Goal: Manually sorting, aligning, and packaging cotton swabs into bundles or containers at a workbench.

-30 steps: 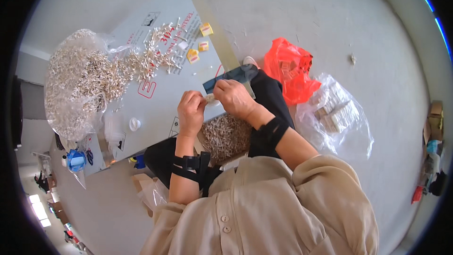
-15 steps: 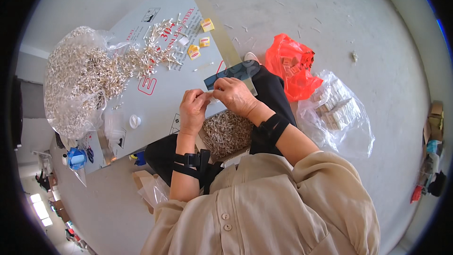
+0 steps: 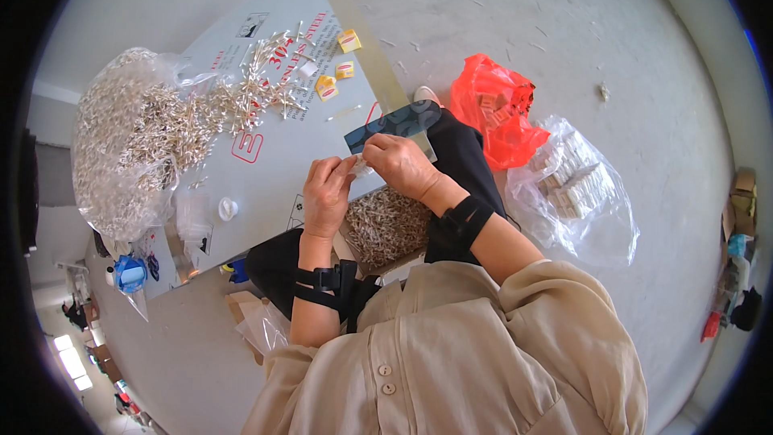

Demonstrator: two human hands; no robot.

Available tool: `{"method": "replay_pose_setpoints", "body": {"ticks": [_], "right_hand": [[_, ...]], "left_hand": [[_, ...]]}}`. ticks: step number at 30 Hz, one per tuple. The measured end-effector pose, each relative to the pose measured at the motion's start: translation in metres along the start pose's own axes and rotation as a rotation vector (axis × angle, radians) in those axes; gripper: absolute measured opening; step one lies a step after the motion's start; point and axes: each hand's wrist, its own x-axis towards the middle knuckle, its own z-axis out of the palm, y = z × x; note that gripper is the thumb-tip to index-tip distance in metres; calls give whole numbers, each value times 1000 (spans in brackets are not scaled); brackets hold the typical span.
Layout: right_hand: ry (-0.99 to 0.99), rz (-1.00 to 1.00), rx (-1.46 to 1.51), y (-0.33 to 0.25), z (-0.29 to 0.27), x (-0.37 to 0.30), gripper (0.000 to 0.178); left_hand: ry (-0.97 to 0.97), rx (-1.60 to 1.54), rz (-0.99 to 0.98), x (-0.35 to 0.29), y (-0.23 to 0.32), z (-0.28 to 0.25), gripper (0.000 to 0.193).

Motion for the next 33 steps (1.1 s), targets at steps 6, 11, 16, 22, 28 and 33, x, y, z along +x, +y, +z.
{"method": "replay_pose_setpoints", "body": {"ticks": [6,11,16,22,28,33], "right_hand": [[-13,43,78,2,-2,0,13],[-4,57,108,2,-2,-1,14],[-28,42,91,3,-4,0,14],[-46,40,22,3,-3,-1,14],[-96,-18,-122,2,-4,1,20],[-81,-30,-47,-4,-7,7,21]], "left_hand": [[-150,2,10,4,-2,-2,50],[-180,-34,19,3,-4,-2,52],[-182,-13,40,5,-6,2,52],[-135,-58,12,-1,-9,-1,46],[-97,-18,-14,-1,-7,-6,39],[-6,-113,-77,-3,-12,0,29]]}}
